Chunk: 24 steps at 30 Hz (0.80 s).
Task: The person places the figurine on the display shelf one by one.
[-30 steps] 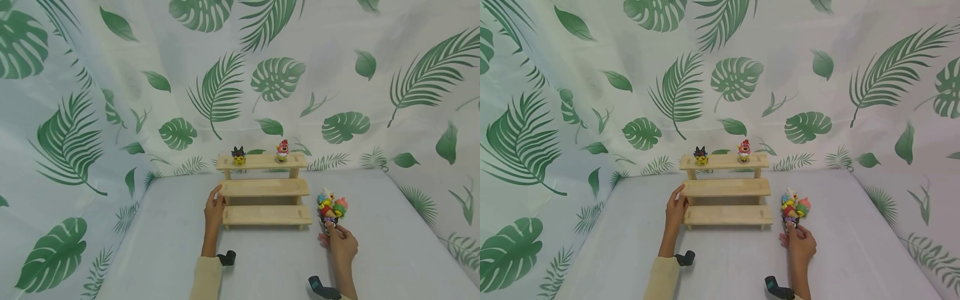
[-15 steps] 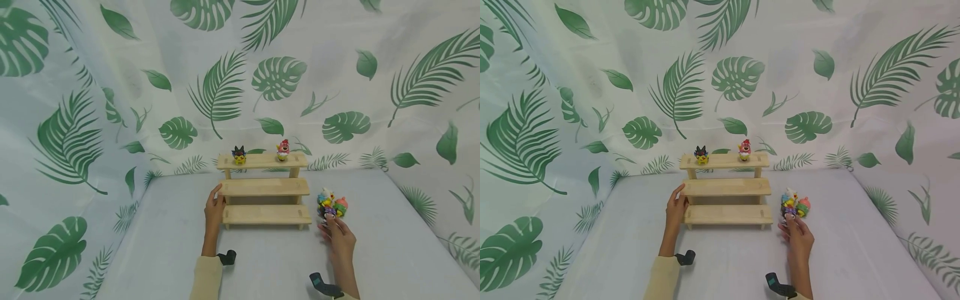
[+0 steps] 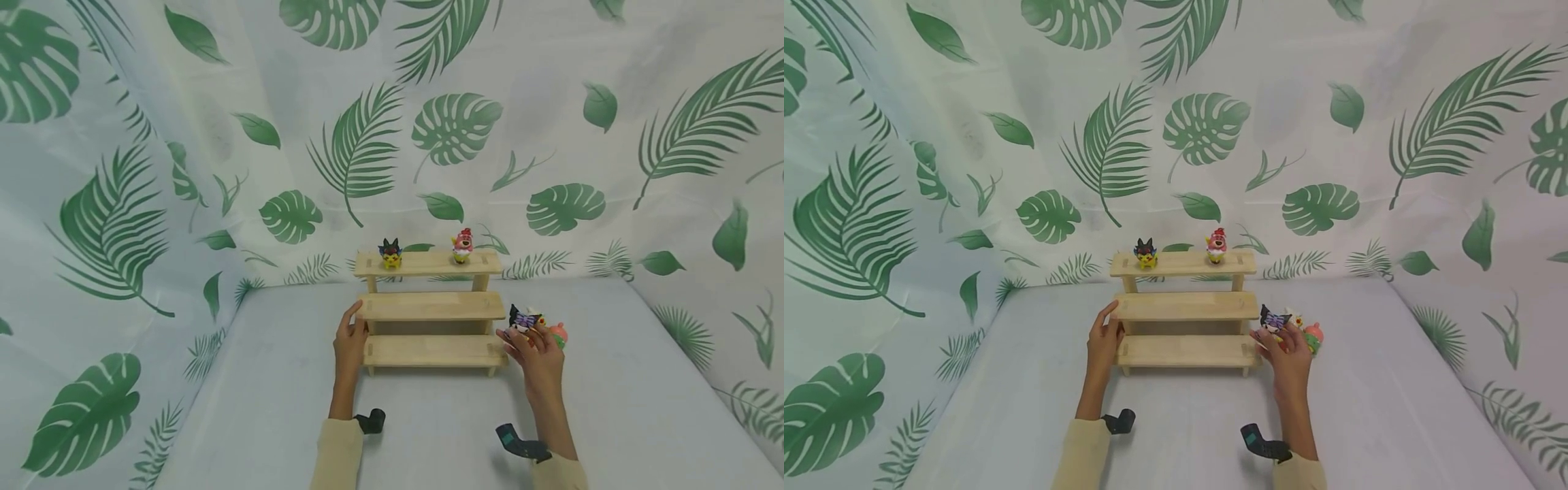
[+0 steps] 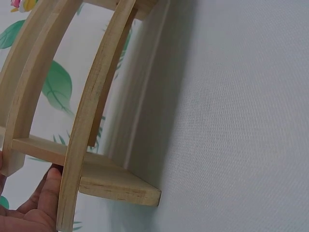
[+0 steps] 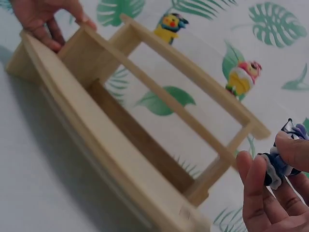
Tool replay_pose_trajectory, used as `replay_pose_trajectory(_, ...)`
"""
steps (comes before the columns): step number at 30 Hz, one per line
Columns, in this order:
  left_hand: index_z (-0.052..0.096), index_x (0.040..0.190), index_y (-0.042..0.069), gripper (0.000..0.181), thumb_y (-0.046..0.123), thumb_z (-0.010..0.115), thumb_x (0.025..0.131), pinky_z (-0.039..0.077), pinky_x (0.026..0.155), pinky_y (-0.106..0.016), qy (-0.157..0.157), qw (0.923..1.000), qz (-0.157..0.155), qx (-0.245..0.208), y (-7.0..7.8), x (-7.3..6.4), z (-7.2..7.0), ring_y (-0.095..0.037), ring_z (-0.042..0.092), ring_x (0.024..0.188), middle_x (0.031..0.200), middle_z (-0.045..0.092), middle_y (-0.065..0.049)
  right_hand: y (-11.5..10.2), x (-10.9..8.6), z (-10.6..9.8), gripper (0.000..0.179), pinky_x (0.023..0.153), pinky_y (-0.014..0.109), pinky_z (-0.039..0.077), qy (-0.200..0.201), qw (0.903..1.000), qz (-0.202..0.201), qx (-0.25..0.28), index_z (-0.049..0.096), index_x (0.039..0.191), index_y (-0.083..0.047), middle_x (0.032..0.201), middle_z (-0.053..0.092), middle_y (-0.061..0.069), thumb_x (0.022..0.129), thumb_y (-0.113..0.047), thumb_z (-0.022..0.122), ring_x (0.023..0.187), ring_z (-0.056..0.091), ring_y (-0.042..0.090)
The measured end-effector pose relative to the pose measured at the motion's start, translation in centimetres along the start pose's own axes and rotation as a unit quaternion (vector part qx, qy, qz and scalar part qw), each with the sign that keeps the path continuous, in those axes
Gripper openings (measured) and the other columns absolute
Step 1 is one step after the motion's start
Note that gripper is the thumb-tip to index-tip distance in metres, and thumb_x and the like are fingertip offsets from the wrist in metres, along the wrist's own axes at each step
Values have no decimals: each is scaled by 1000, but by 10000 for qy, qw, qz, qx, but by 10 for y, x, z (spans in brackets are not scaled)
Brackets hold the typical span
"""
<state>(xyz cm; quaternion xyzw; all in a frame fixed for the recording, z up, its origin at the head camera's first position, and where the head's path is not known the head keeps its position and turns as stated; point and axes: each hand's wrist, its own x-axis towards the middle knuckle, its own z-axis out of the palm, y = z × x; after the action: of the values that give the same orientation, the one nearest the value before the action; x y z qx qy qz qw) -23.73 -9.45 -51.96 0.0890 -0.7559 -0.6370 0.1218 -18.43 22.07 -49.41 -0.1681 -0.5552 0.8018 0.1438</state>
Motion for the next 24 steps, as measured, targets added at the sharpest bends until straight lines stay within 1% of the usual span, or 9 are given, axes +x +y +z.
replay_pose_trajectory(3, 58, 134, 33, 33, 39, 49, 103, 38, 57, -23, -24, 10000, -4, -5, 1, 1, 0, -6, 40, 57, 69, 56, -5, -7, 2, 15, 41, 68, 23, 57, -157, 9985, -352, -377, 52, 120, -12, 101, 62, -1, 85, -8, 75, 78, 74, 9)
replay_pose_trajectory(6, 57, 135, 32, 35, 40, 48, 103, 36, 54, -23, -26, 10000, 7, 49, 0, 1, 1, -6, 37, 55, 64, 50, 2, -13, 3, 31, 42, 68, 22, 57, -367, 9956, -579, -638, 54, 120, -10, 101, 62, -2, 84, -6, 76, 75, 73, 9)
replay_pose_trajectory(9, 58, 135, 32, 35, 41, 48, 103, 34, 52, -23, 36, 9999, -38, 140, -1, 1, 1, -6, 37, 53, 62, 49, 5, -14, 5, 46, 45, 71, 24, 57, -752, 9919, -731, -719, 52, 124, -6, 104, 60, 1, 85, -2, 74, 75, 73, 10)
replay_pose_trajectory(12, 57, 135, 32, 35, 40, 48, 103, 33, 51, -23, 40, 9998, -86, 178, 0, -1, 2, -6, 36, 53, 61, 47, 6, -13, 7, 59, 47, 73, 25, 57, -1134, 9852, -967, -848, 50, 129, 0, 107, 55, 5, 87, 0, 71, 78, 73, 12)
replay_pose_trajectory(16, 57, 135, 33, 35, 41, 48, 102, 33, 51, -23, -7, 9998, -91, 194, 0, -2, 4, -6, 36, 53, 59, 45, 6, -12, 12, 75, 47, 73, 25, 57, -1427, 9735, -1377, -1138, 49, 129, 4, 109, 51, 9, 87, -2, 71, 79, 73, 13)
replay_pose_trajectory(18, 57, 135, 34, 35, 43, 48, 102, 35, 53, -23, -3, 9998, -63, 194, -1, -2, 4, -6, 37, 54, 61, 49, 4, -12, 14, 85, 48, 72, 23, 57, -1537, 9679, -1527, -1271, 50, 128, 4, 110, 52, 13, 87, -3, 72, 78, 72, 13)
replay_pose_trajectory(19, 57, 135, 34, 35, 43, 48, 102, 37, 55, -23, 4, 9998, -36, 197, -1, -2, 3, -7, 41, 56, 65, 54, 0, -16, 12, 90, 47, 70, 21, 56, -1598, 9644, -1589, -1384, 50, 127, 5, 111, 53, 15, 86, -3, 73, 78, 72, 11)
replay_pose_trajectory(21, 57, 136, 32, 36, 43, 47, 102, 41, 60, -23, 29, 9998, 36, 211, -2, -1, 2, -7, 49, 63, 75, 62, -5, -16, 13, 100, 47, 71, 17, 55, -1646, 9551, -1748, -1737, 53, 126, 4, 113, 57, 20, 85, -5, 75, 84, 71, 18)
replay_pose_trajectory(24, 58, 135, 32, 35, 42, 48, 103, 40, 58, -22, 25, 9998, 52, 184, -2, -2, 2, -7, 47, 62, 75, 61, -6, -16, 12, 113, 48, 73, 15, 52, -1654, 9395, -1821, -2383, 55, 127, 1, 116, 62, 23, 85, -8, 76, 99, 68, 27)
